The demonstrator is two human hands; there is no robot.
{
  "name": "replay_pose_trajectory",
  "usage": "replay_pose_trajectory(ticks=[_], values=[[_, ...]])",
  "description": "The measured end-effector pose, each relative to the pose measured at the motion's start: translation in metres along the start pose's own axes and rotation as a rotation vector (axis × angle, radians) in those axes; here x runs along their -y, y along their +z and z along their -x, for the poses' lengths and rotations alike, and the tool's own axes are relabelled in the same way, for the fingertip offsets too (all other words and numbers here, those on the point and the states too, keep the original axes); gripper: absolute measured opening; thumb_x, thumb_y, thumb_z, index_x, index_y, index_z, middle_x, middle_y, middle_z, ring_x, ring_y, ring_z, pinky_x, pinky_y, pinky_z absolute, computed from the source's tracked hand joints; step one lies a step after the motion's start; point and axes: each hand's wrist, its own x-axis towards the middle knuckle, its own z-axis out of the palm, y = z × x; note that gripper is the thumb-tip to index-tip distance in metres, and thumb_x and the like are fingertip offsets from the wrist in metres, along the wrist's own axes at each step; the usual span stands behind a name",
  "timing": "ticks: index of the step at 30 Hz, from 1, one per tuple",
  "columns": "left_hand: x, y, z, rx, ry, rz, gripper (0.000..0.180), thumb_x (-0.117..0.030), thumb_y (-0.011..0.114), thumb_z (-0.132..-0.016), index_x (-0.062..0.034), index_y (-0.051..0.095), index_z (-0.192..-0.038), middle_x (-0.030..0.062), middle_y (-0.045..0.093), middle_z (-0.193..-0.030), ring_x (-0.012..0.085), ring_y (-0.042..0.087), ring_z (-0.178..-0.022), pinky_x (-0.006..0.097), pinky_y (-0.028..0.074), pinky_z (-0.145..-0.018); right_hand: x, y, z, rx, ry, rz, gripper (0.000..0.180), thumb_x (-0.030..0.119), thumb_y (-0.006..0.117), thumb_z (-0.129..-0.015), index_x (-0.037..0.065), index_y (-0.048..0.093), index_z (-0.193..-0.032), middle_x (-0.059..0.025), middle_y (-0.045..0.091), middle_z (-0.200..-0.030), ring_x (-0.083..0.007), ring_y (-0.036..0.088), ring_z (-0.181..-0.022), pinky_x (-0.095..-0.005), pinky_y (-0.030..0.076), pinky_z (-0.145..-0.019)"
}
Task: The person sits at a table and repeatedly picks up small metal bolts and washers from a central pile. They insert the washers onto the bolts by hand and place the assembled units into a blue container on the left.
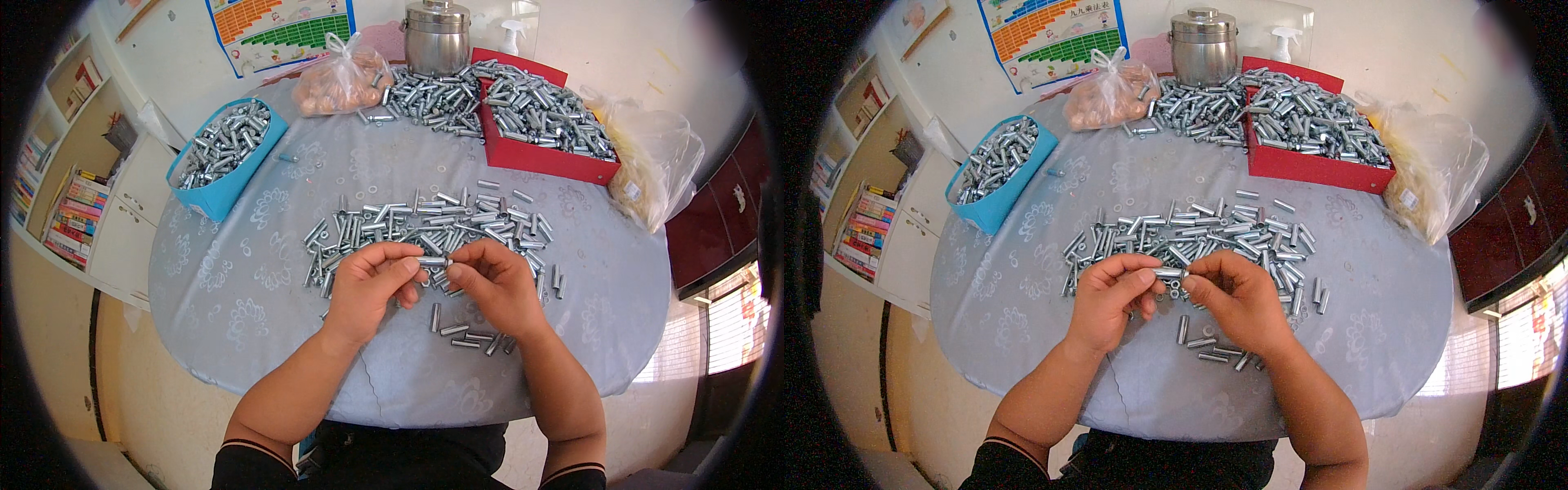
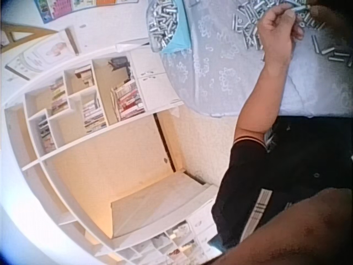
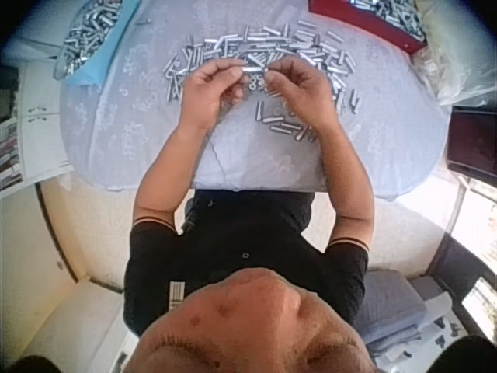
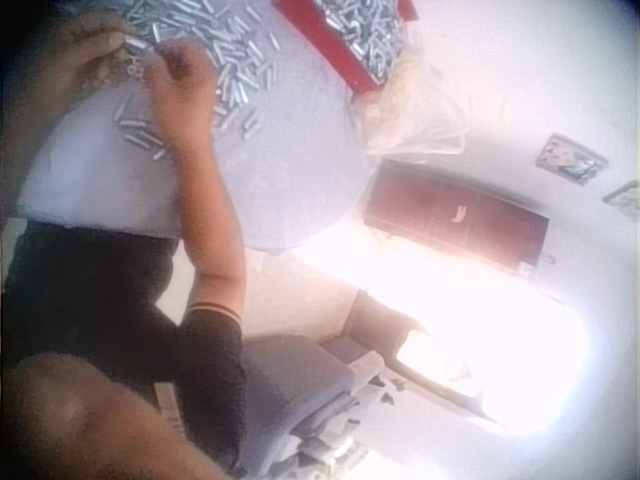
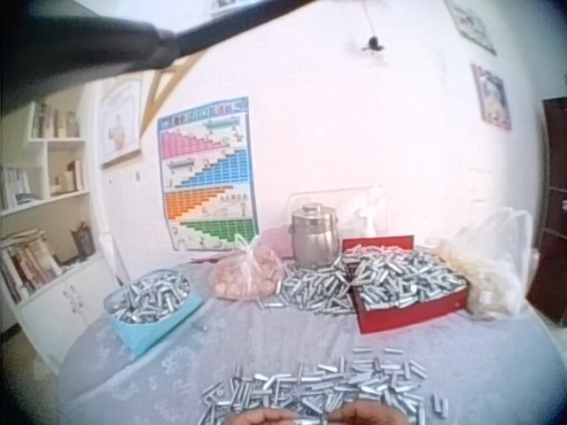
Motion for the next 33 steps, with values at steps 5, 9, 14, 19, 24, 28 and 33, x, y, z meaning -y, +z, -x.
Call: replay_pose_trajectory(ticks=[5,9,14,19,24,28,33], values=[[0.0,0.003,0.001,0.006,-0.007,0.021,0.019,-0.007,0.061,-0.092,-0.0001,0.065,-0.108,0.0088,0.069,-0.083,0.0113,0.061,-0.059,0.024,0.051,-0.052,0.002,0.005,0.0,-0.042,-0.006,-0.116,0.013,0.009,0.066,-0.091,0.0,0.062,-0.099,-0.0016,0.063,-0.087,-0.007,0.057,-0.077,-0.0222,0.048,-0.068],[0.001,0.001,0.001,0.012,0.003,0.02,0.019,-0.006,0.061,-0.091,0.0003,0.064,-0.109,0.0095,0.069,-0.085,0.0114,0.061,-0.06,0.024,0.051,-0.053,0.002,0.001,0.001,0.006,0.005,-0.003,0.012,0.01,0.065,-0.092,0.0,0.062,-0.099,-0.0016,0.063,-0.085,-0.0072,0.058,-0.075,-0.0221,0.048,-0.067],[0.003,0.001,0.001,0.026,0.013,0.016,0.019,-0.005,0.06,-0.091,0.0006,0.063,-0.11,0.01,0.069,-0.085,0.0116,0.061,-0.061,0.025,0.052,-0.053,0.0,0.002,-0.001,-0.036,0.021,-0.036,0.012,0.012,0.064,-0.093,0.0,0.063,-0.095,-0.002,0.063,-0.081,-0.0075,0.057,-0.071,-0.0222,0.047,-0.064],[0.001,0.002,0.002,0.029,0.013,0.005,0.019,-0.005,0.061,-0.091,0.0009,0.063,-0.109,0.0103,0.069,-0.086,0.0117,0.062,-0.062,0.025,0.052,-0.054,0.0,-0.003,0.0,0.032,0.033,0.007,0.014,0.014,0.064,-0.094,0.0,0.063,-0.097,-0.0027,0.064,-0.082,-0.0079,0.059,-0.072,-0.0228,0.048,-0.065],[0.003,0.0,0.001,0.032,0.022,0.003,0.019,-0.004,0.061,-0.091,0.0015,0.063,-0.108,0.0108,0.069,-0.086,0.0122,0.062,-0.062,0.025,0.052,-0.054,0.0,0.005,-0.001,-0.052,-0.006,-0.095,0.013,0.011,0.067,-0.091,0.0,0.063,-0.097,-0.0033,0.064,-0.084,-0.0083,0.059,-0.073,-0.0235,0.05,-0.066],[0.004,0.0,0.003,0.04,0.034,-0.033,0.018,-0.003,0.061,-0.09,0.0013,0.063,-0.108,0.0109,0.069,-0.086,0.0122,0.062,-0.062,0.025,0.052,-0.055,0.001,0.002,0.0,-0.023,0.042,-0.115,0.013,0.011,0.068,-0.09,0.0,0.062,-0.095,-0.0032,0.065,-0.084,-0.0087,0.06,-0.073,-0.0237,0.051,-0.066],[0.003,0.003,0.003,0.017,0.042,-0.106,0.019,-0.003,0.062,-0.09,0.0003,0.064,-0.108,0.0106,0.069,-0.086,0.0114,0.061,-0.063,0.024,0.052,-0.057,-0.003,0.001,-0.001,-0.025,0.05,-0.116,0.013,0.011,0.067,-0.091,0.0,0.062,-0.096,-0.0031,0.065,-0.084,-0.0092,0.061,-0.074,-0.0234,0.051,-0.067]])
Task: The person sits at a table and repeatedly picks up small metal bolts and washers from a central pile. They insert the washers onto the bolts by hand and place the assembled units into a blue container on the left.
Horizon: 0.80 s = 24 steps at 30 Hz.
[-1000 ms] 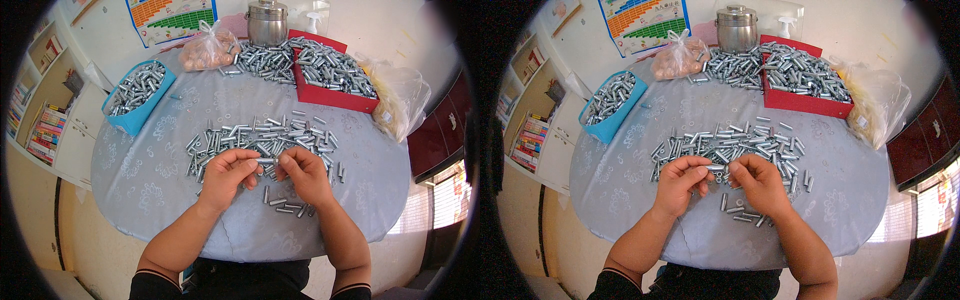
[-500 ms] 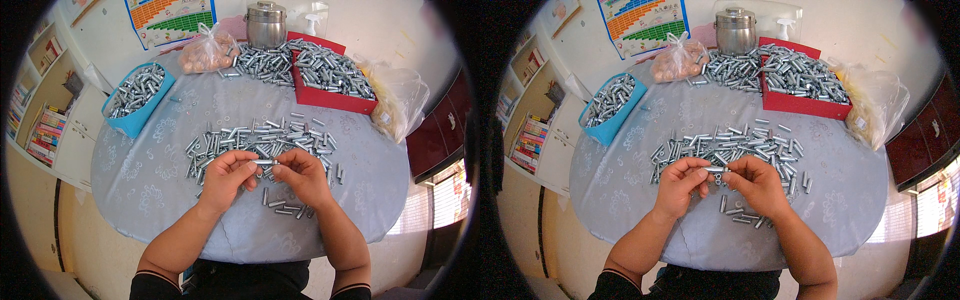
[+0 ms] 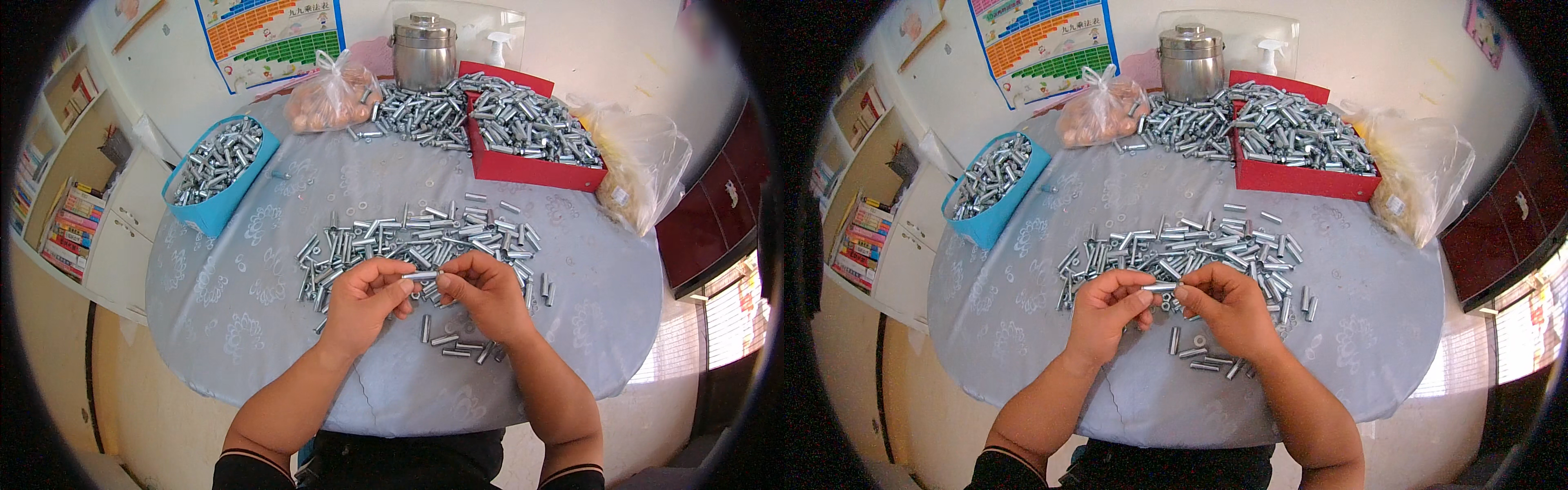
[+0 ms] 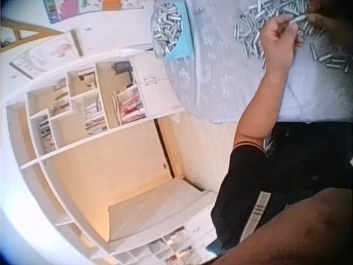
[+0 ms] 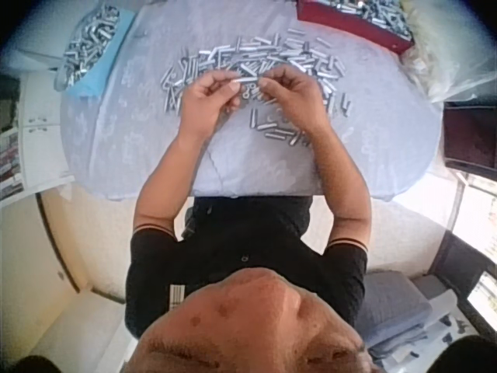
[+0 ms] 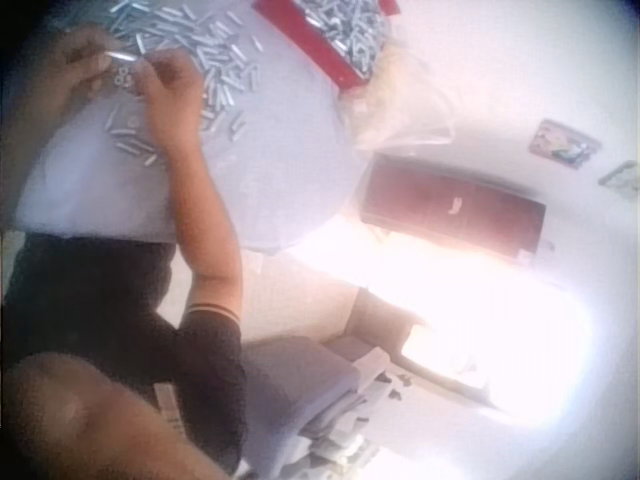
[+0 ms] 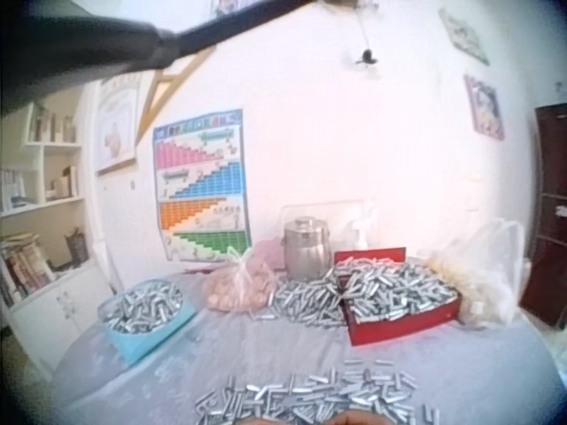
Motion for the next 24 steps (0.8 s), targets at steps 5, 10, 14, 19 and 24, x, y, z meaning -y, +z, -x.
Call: replay_pose_trajectory(ticks=[5,10,14,19,24], values=[[0.001,0.0,0.0,0.031,-0.007,0.017,0.02,-0.003,0.063,-0.09,-0.0001,0.064,-0.109,0.0101,0.069,-0.088,0.0115,0.062,-0.066,0.025,0.052,-0.059,0.003,0.005,0.001,-0.015,-0.005,-0.059,0.014,0.01,0.063,-0.093,-0.002,0.061,-0.101,-0.0041,0.065,-0.084,-0.011,0.062,-0.075,-0.0243,0.052,-0.068],[0.002,0.004,0.002,0.03,0.03,-0.089,0.025,-0.004,0.063,-0.09,-0.0005,0.061,-0.115,0.0106,0.069,-0.092,0.0111,0.061,-0.067,0.025,0.052,-0.06,0.003,0.001,0.001,-0.014,0.002,-0.06,0.014,0.009,0.061,-0.094,-0.002,0.061,-0.103,-0.0051,0.065,-0.083,-0.0116,0.062,-0.073,-0.0242,0.052,-0.067],[0.001,0.009,0.004,-0.089,0.135,-0.079,0.03,-0.003,0.062,-0.091,-0.001,0.058,-0.121,0.0115,0.069,-0.095,0.0101,0.061,-0.067,0.024,0.052,-0.059,0.021,-0.002,0.003,-0.068,0.042,0.037,0.012,0.01,0.063,-0.092,-0.001,0.063,-0.099,-0.0041,0.065,-0.079,-0.0096,0.06,-0.068,-0.0232,0.049,-0.061],[-0.004,0.0,-0.002,-0.221,0.245,-0.034,0.031,-0.003,0.059,-0.092,-0.0005,0.056,-0.123,0.0115,0.069,-0.096,0.01,0.06,-0.066,0.025,0.052,-0.058,0.029,-0.026,0.008,0.348,0.241,0.26,0.013,0.012,0.068,-0.088,0.0,0.065,-0.092,-0.0019,0.064,-0.075,-0.0075,0.057,-0.062,-0.024,0.046,-0.055],[-0.003,-0.001,-0.005,-0.235,0.237,0.0,0.03,-0.004,0.059,-0.092,0.0004,0.056,-0.122,0.0116,0.069,-0.096,0.0107,0.06,-0.065,0.025,0.052,-0.057,0.044,-0.006,-0.021,-0.231,-0.252,-0.607,0.028,0.013,0.054,-0.097,-0.001,0.058,-0.121,-0.0149,0.066,-0.112,-0.0215,0.065,-0.102,-0.0305,0.053,-0.086]])
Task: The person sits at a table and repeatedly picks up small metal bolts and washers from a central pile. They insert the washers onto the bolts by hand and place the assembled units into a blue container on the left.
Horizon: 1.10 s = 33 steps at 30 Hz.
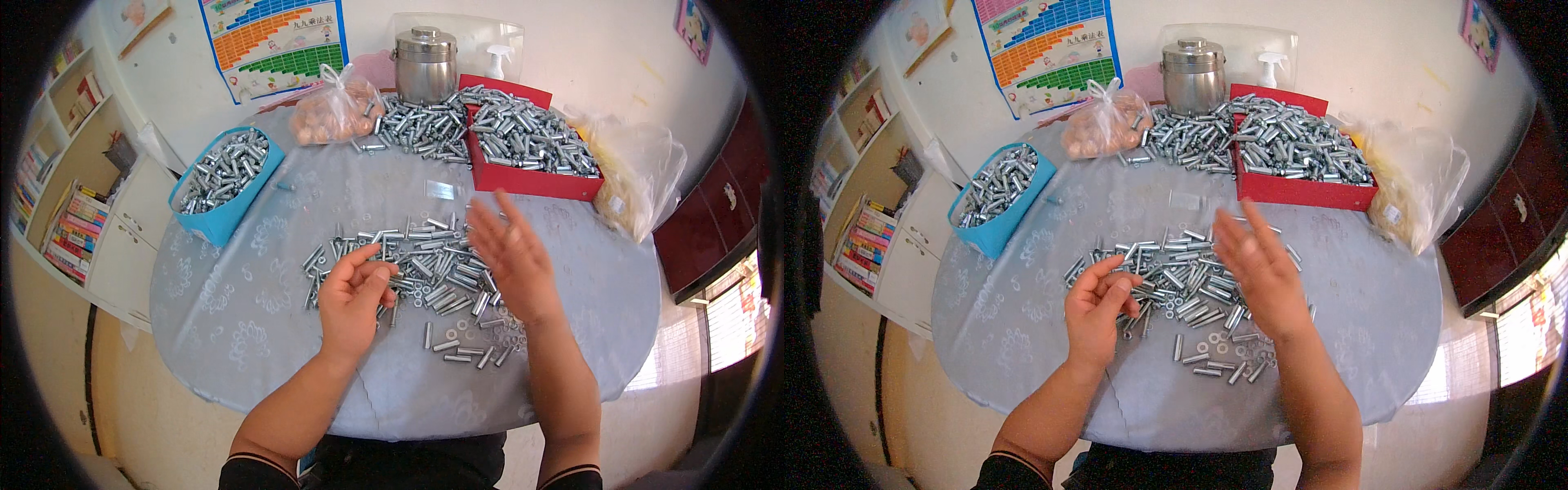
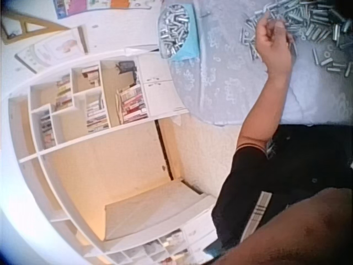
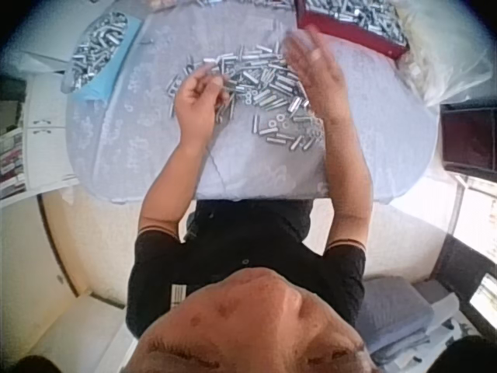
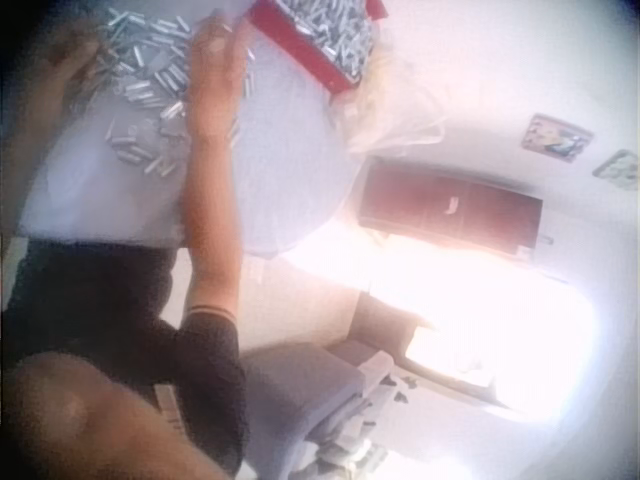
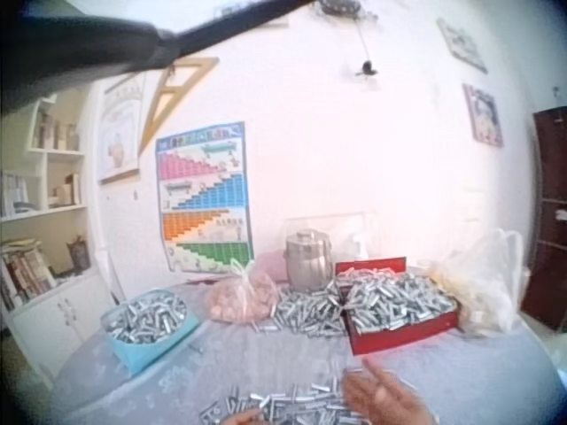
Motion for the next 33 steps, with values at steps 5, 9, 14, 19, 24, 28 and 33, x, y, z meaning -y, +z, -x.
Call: replay_pose_trajectory(ticks=[5,9,14,19,24,28,33], values=[[-0.005,0.001,-0.008,-0.006,0.048,-0.028,0.029,-0.004,0.059,-0.092,0.0005,0.058,-0.12,0.0116,0.069,-0.096,0.0107,0.059,-0.065,0.025,0.05,-0.057,0.003,-0.014,-0.01,0.012,-0.266,0.35,0.031,0.013,0.048,-0.1,-0.005,0.053,-0.125,-0.0181,0.061,-0.122,-0.0277,0.06,-0.115,-0.0364,0.049,-0.096],[-0.007,0.004,-0.012,-0.023,0.093,-0.037,0.023,-0.004,0.059,-0.091,0.0008,0.062,-0.113,0.0097,0.069,-0.092,0.0086,0.057,-0.064,0.024,0.048,-0.056,0.003,-0.03,-0.009,-0.073,-0.185,0.395,0.025,0.014,0.051,-0.099,-0.005,0.06,-0.112,-0.0149,0.067,-0.103,-0.0222,0.067,-0.095,-0.0325,0.054,-0.084],[0.002,-0.003,0.001,0.092,0.073,-0.34,0.012,-0.003,0.065,-0.087,-0.0012,0.069,-0.098,0.0034,0.067,-0.086,0.0066,0.056,-0.067,0.022,0.046,-0.059,-0.003,-0.038,0.001,-0.187,-0.112,0.43,0.023,0.016,0.053,-0.098,-0.003,0.064,-0.103,-0.0098,0.068,-0.089,-0.0152,0.065,-0.076,-0.0267,0.053,-0.069],[-0.003,0.001,0.006,0.32,0.223,-0.642,0.012,-0.002,0.067,-0.083,-0.0014,0.07,-0.095,0.0054,0.067,-0.085,0.011,0.059,-0.071,0.025,0.047,-0.063,0.002,-0.043,0.004,-0.208,-0.081,0.552,0.019,0.015,0.058,-0.095,-0.001,0.067,-0.099,-0.0062,0.067,-0.084,-0.0106,0.061,-0.068,-0.0234,0.049,-0.062],[0.0,0.001,0.006,0.34,0.266,-0.769,0.012,-0.002,0.066,-0.081,-0.0015,0.069,-0.093,0.0081,0.066,-0.086,0.0135,0.059,-0.069,0.026,0.046,-0.061,0.006,-0.043,0.007,0.045,0.082,1.02,0.012,0.012,0.067,-0.086,0.0,0.069,-0.089,-0.0044,0.066,-0.081,-0.0112,0.059,-0.065,-0.0259,0.048,-0.062],[-0.006,-0.001,0.001,0.239,0.272,-0.818,0.01,-0.004,0.067,-0.081,-0.0025,0.069,-0.09,0.0076,0.064,-0.08,0.015,0.059,-0.066,0.027,0.046,-0.059,0.006,-0.045,0.012,0.432,-0.024,1.318,0.01,0.009,0.07,-0.081,0.001,0.069,-0.086,-0.008,0.064,-0.078,-0.0159,0.059,-0.068,-0.0294,0.048,-0.065],[-0.022,-0.009,0.001,0.42,0.174,-1.365,0.018,-0.024,0.073,-0.077,-0.0062,0.068,-0.08,0.0077,0.064,-0.079,0.0234,0.062,-0.068,0.036,0.048,-0.06,0.004,-0.036,0.014,0.222,0.002,1.27,0.013,0.007,0.071,-0.076,0.0,0.069,-0.087,-0.0119,0.064,-0.081,-0.0242,0.062,-0.072,-0.0332,0.05,-0.068]])
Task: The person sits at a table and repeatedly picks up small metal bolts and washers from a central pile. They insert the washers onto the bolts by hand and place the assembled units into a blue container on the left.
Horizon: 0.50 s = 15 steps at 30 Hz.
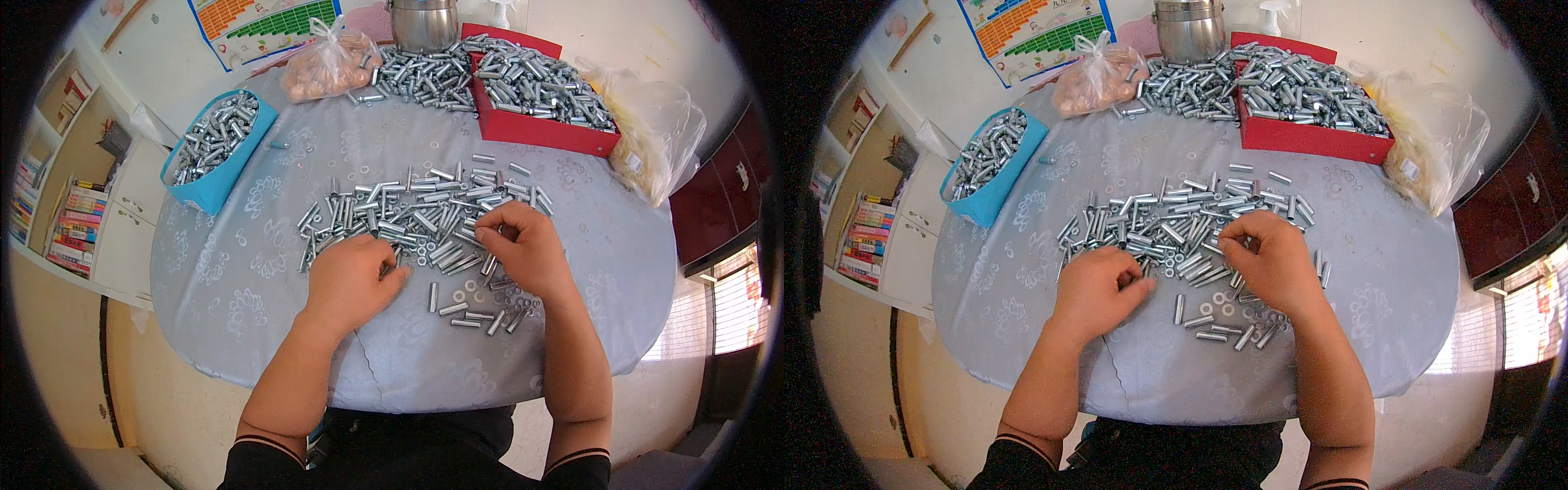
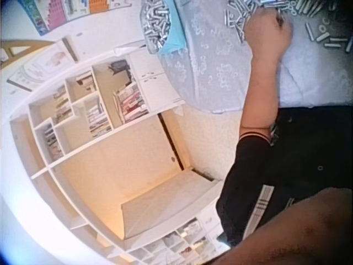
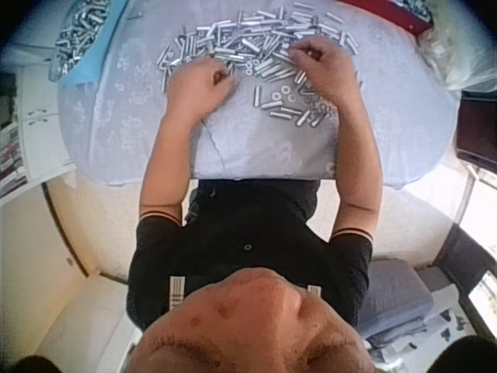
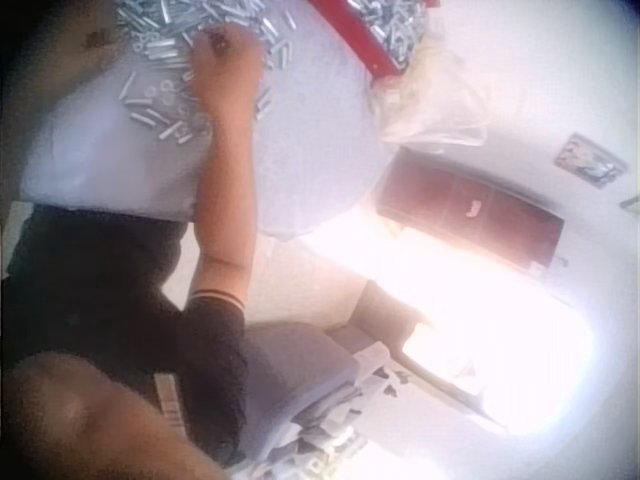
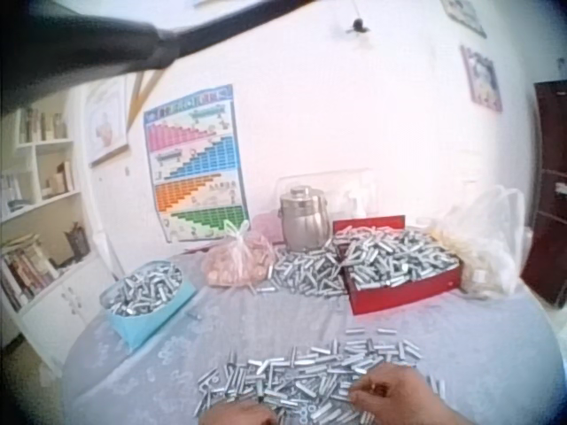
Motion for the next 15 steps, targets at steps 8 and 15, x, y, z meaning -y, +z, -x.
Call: replay_pose_trajectory(ticks=[8,15], values=[[-0.005,0.0,0.009,0.039,0.06,-0.168,0.024,-0.031,0.072,-0.075,-0.0075,0.067,-0.073,0.0091,0.063,-0.075,0.0292,0.063,-0.073,0.041,0.05,-0.064,0.009,0.008,0.007,0.388,-0.354,0.152,0.018,0.007,0.067,-0.076,0.008,0.07,-0.093,-0.009,0.062,-0.084,-0.0277,0.062,-0.083,-0.0374,0.05,-0.069],[-0.001,0.004,0.006,-0.019,-0.02,-0.089,0.019,-0.025,0.069,-0.076,-0.0063,0.067,-0.074,0.0106,0.064,-0.075,0.0318,0.063,-0.071,0.042,0.05,-0.064,0.01,0.031,0.014,0.407,-0.445,0.292,0.015,0.008,0.065,-0.079,0.012,0.07,-0.093,-0.0086,0.059,-0.089,-0.0284,0.062,-0.084,-0.0399,0.051,-0.073]])
